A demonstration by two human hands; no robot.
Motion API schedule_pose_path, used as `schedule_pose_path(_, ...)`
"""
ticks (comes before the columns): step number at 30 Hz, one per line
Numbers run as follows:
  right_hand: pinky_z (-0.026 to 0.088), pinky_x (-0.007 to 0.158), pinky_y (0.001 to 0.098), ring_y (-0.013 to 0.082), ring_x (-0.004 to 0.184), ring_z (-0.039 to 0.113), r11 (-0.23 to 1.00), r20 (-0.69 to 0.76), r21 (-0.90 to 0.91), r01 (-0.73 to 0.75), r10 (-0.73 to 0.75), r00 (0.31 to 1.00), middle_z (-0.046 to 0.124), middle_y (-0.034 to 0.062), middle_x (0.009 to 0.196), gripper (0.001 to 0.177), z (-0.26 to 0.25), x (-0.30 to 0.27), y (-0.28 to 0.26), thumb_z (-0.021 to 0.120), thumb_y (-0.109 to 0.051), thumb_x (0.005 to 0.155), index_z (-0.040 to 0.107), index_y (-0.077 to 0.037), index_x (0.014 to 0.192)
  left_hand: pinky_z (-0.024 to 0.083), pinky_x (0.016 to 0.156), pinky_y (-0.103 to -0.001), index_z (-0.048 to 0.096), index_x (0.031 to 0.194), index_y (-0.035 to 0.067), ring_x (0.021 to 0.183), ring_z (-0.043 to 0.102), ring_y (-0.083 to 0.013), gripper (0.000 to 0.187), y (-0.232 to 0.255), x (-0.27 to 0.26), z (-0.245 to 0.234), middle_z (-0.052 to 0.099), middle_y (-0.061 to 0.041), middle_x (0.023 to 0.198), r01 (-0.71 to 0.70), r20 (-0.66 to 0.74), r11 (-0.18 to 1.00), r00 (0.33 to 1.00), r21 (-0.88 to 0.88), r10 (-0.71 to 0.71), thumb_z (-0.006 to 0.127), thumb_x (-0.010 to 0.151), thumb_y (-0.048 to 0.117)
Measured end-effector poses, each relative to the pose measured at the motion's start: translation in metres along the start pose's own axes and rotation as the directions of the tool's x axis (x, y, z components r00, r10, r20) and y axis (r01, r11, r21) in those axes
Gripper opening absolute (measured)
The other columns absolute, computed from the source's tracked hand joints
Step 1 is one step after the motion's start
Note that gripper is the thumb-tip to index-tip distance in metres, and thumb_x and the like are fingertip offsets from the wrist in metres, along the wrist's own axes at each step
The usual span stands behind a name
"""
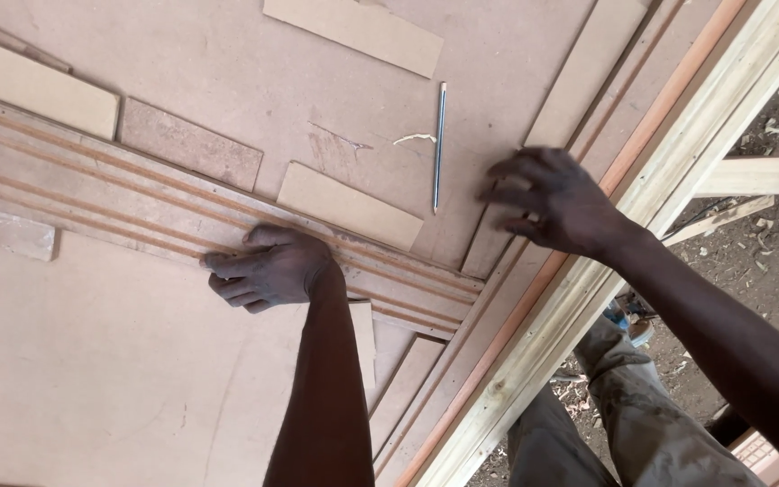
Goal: Cutting small wooden pieces with a circular saw and arranging them into a pattern on a larger wooden panel.
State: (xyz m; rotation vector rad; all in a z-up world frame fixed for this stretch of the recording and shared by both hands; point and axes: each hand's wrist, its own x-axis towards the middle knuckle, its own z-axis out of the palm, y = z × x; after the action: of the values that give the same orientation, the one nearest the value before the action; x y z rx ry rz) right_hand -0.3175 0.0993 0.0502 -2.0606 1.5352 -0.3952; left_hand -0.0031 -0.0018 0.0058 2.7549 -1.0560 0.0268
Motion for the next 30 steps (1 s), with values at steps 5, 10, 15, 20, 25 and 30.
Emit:
schedule_pose_path(5, 0.043, 0.106, 0.0486, 0.0303, 0.127, 0.056, 0.988, 0.119, -0.101, 0.114, -0.102, 0.988, 0.064, 0.0004, 0.125, 0.033, 0.01, -0.007, -0.006, 0.065, -0.049, 0.091, 0.071, -0.026, 0.114, 0.03, 0.108, -0.053, 0.035, 0.137, 0.013, 0.129, 0.036, -0.0341, 0.04, 0.004, -0.001, -0.001, 0.036, -0.014, 0.135, 0.007, -0.012, 1.0, 1.0, 0.004, -0.007, 0.037, 0.103, 0.033)
schedule_pose_path(10, 0.042, 0.106, 0.0427, 0.02, 0.119, 0.059, 0.976, 0.215, -0.135, 0.17, -0.138, 0.967, 0.065, -0.005, 0.105, 0.026, 0.005, -0.007, -0.002, 0.069, -0.045, 0.089, 0.068, -0.024, 0.105, 0.03, 0.108, -0.052, 0.035, 0.136, 0.014, 0.127, 0.037, -0.0331, 0.039, 0.004, -0.001, -0.004, 0.036, -0.014, 0.135, 0.015, 0.005, 1.0, 1.0, 0.014, -0.015, 0.037, 0.102, 0.033)
schedule_pose_path(15, 0.05, 0.093, 0.0493, 0.0308, 0.097, 0.071, 0.902, 0.153, 0.385, -0.196, 0.147, 0.977, 0.074, 0.004, 0.088, 0.016, -0.05, 0.027, -0.036, 0.076, -0.027, 0.089, 0.076, -0.016, 0.101, 0.031, 0.106, -0.054, 0.036, 0.137, 0.013, 0.127, 0.038, -0.0345, 0.04, 0.0, -0.001, 0.005, 0.037, -0.014, 0.136, -0.011, -0.057, 1.0, 0.998, 0.005, 0.011, 0.039, 0.103, 0.033)
schedule_pose_path(20, 0.053, 0.085, 0.0404, 0.0209, 0.084, 0.066, 0.382, 0.21, 0.679, -0.627, 0.718, 0.664, 0.07, 0.0072, 0.09, 0.015, -0.026, -0.012, -0.045, 0.071, -0.016, 0.101, 0.073, -0.007, 0.113, 0.032, 0.106, -0.055, 0.036, 0.139, 0.012, 0.128, 0.038, -0.0366, 0.042, -0.003, -0.002, 0.007, 0.038, -0.015, 0.136, -0.027, -0.064, 1.0, 0.998, -0.009, 0.026, 0.04, 0.103, 0.033)
schedule_pose_path(25, 0.059, 0.077, 0.0338, 0.0162, 0.079, 0.064, 0.047, 0.29, 0.782, -0.621, 0.855, 0.43, 0.056, 0.0037, 0.085, 0.021, 0.023, -0.034, -0.061, 0.078, -0.005, 0.092, 0.071, -0.003, 0.111, 0.034, 0.103, -0.056, 0.04, 0.137, 0.009, 0.127, 0.041, -0.0388, 0.044, -0.005, 0.002, 0.011, 0.041, -0.017, 0.134, -0.04, -0.118, 0.999, 0.992, 0.021, 0.043, 0.042, 0.101, 0.033)
schedule_pose_path(30, 0.056, 0.065, 0.0281, 0.0173, 0.074, 0.07, 0.217, 0.183, 0.554, -0.804, 0.91, 0.371, 0.072, 0.0105, 0.087, 0.02, 0.031, -0.046, -0.065, 0.086, -0.016, 0.092, 0.07, -0.007, 0.098, 0.033, 0.105, -0.055, 0.04, 0.137, 0.009, 0.129, 0.038, -0.0381, 0.044, -0.007, 0.0, 0.014, 0.039, -0.018, 0.136, -0.032, -0.092, 0.999, 0.995, 0.012, 0.033, 0.042, 0.101, 0.033)
